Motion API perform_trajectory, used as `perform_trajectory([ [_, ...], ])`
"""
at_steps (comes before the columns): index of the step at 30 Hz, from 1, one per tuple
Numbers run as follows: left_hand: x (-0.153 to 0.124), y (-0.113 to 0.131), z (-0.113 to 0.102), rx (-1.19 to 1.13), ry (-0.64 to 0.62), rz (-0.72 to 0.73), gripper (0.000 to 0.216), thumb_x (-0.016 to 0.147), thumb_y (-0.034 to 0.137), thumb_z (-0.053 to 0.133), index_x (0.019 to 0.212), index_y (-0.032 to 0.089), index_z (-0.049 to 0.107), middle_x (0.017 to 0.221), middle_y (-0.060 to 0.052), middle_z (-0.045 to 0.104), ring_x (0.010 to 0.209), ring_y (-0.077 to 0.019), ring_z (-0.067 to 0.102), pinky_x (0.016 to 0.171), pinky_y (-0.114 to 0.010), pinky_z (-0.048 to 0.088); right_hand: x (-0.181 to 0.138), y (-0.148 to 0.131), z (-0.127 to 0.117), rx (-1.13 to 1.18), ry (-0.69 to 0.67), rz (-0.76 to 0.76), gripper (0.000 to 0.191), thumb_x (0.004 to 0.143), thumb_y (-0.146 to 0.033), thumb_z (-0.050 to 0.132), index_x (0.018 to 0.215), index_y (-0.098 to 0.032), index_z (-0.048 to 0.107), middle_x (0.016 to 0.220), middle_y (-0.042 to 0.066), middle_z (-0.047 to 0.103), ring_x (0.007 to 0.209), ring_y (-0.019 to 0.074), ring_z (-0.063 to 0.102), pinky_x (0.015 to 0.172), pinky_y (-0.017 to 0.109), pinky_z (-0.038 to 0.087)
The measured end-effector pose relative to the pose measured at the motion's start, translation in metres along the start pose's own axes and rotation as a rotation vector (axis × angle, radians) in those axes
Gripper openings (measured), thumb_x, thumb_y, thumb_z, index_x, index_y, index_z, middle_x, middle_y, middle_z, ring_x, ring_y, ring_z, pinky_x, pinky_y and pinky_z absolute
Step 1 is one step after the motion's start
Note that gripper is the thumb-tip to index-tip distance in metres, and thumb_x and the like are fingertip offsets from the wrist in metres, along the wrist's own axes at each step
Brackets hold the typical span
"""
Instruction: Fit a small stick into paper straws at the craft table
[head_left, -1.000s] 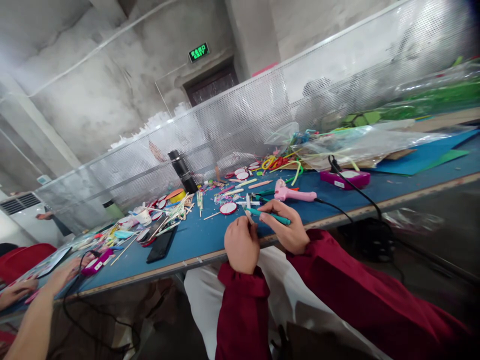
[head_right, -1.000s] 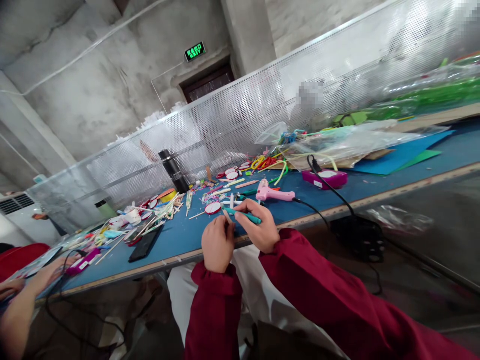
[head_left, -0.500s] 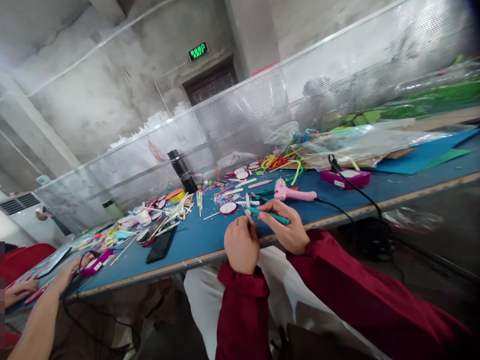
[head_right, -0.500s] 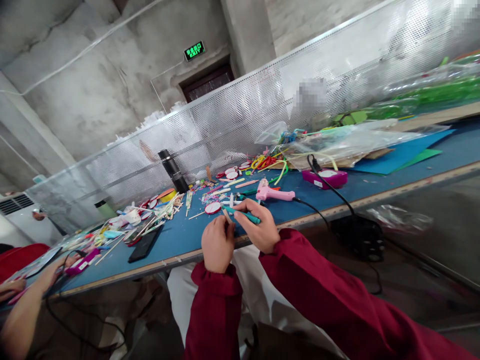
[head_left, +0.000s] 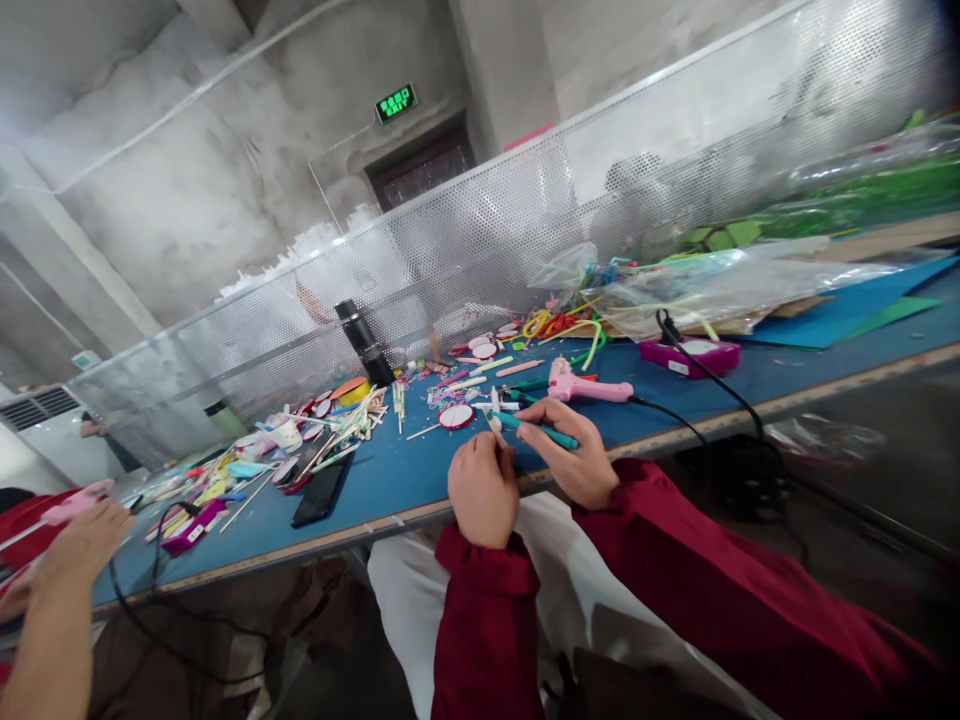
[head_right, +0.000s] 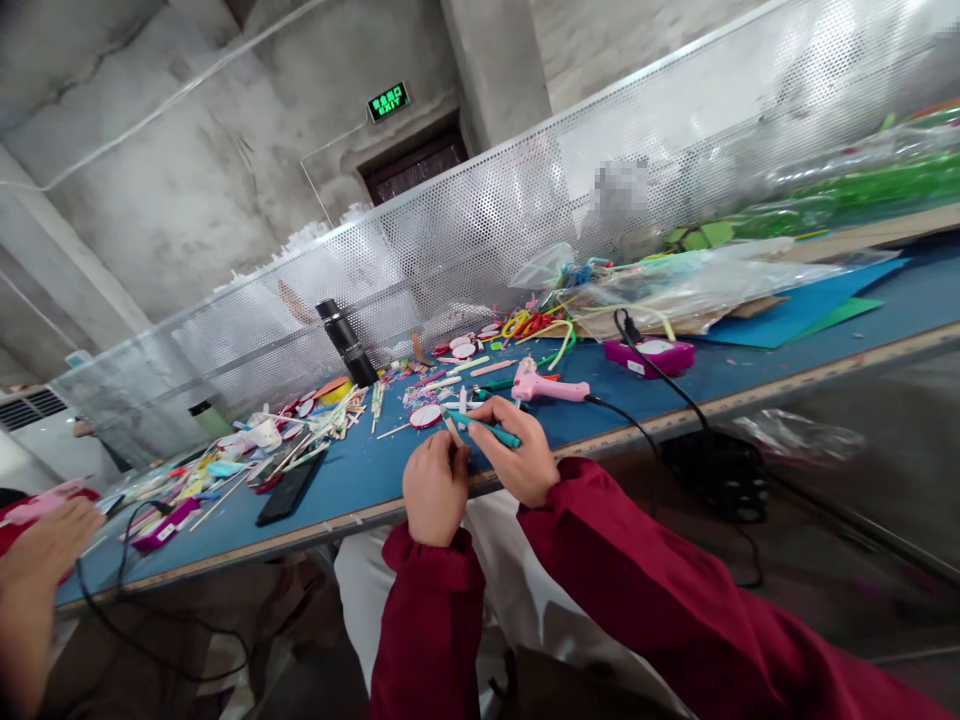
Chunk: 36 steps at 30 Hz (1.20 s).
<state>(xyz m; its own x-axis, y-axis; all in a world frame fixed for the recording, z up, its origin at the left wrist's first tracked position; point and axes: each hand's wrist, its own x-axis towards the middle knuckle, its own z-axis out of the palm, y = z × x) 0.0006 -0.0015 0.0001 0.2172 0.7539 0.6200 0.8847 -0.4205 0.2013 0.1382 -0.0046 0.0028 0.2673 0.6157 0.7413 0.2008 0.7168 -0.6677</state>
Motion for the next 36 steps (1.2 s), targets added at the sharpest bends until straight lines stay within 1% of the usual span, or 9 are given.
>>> perform_trajectory([
  [6,-0.0006,-0.0005,0.0006,0.001,0.012,0.009,0.011,0.098,0.028,0.053,0.091,0.021,0.058,0.090,-0.004,0.068,0.093,-0.0203,0.062,0.080,-0.032,0.042,0.0006,0.0021,-0.0007,0.019,-0.051,-0.030,0.008,0.086,-0.029,0.065,0.084,-0.021,0.068,0.077,0.000,0.066,0.073,0.0174,0.061,0.070,0.029,0.049],
  [12,-0.0002,-0.0010,0.0018,-0.005,0.013,0.004,0.010,0.097,0.028,0.054,0.091,0.021,0.058,0.090,-0.004,0.068,0.093,-0.0206,0.062,0.079,-0.031,0.042,-0.0002,0.0033,-0.0002,0.013,-0.024,-0.018,0.009,0.087,-0.030,0.066,0.087,-0.021,0.069,0.079,0.001,0.066,0.074,0.0175,0.061,0.071,0.029,0.048],
  [19,-0.0004,-0.0002,0.0008,-0.004,0.014,-0.001,0.011,0.098,0.028,0.053,0.091,0.021,0.058,0.090,-0.004,0.068,0.092,-0.0208,0.062,0.079,-0.032,0.042,0.0009,-0.0006,-0.0008,0.031,-0.054,-0.019,0.008,0.086,-0.029,0.066,0.084,-0.021,0.069,0.078,0.001,0.067,0.074,0.0179,0.062,0.070,0.029,0.049],
  [25,0.0001,-0.0005,0.0012,-0.004,0.004,-0.002,0.011,0.098,0.028,0.052,0.092,0.021,0.058,0.091,-0.004,0.068,0.093,-0.0210,0.062,0.080,-0.032,0.041,-0.0003,0.0030,0.0003,0.025,-0.025,-0.008,0.010,0.088,-0.029,0.065,0.088,-0.020,0.068,0.079,0.001,0.065,0.073,0.0165,0.059,0.068,0.028,0.046],
  [31,-0.0011,-0.0012,0.0026,0.003,0.018,0.004,0.011,0.098,0.029,0.052,0.093,0.021,0.059,0.091,-0.004,0.068,0.094,-0.0208,0.062,0.081,-0.032,0.042,0.0001,0.0040,-0.0007,0.030,-0.052,-0.035,0.008,0.087,-0.026,0.064,0.083,-0.019,0.066,0.076,-0.001,0.063,0.072,0.0150,0.058,0.068,0.027,0.045],
  [36,-0.0008,-0.0015,0.0030,0.002,0.024,0.007,0.011,0.098,0.029,0.052,0.094,0.021,0.059,0.092,-0.004,0.069,0.094,-0.0205,0.062,0.080,-0.031,0.042,-0.0007,0.0042,0.0001,0.024,-0.039,-0.019,0.008,0.088,-0.026,0.064,0.085,-0.019,0.067,0.077,-0.001,0.063,0.073,0.0151,0.058,0.069,0.027,0.045],
])
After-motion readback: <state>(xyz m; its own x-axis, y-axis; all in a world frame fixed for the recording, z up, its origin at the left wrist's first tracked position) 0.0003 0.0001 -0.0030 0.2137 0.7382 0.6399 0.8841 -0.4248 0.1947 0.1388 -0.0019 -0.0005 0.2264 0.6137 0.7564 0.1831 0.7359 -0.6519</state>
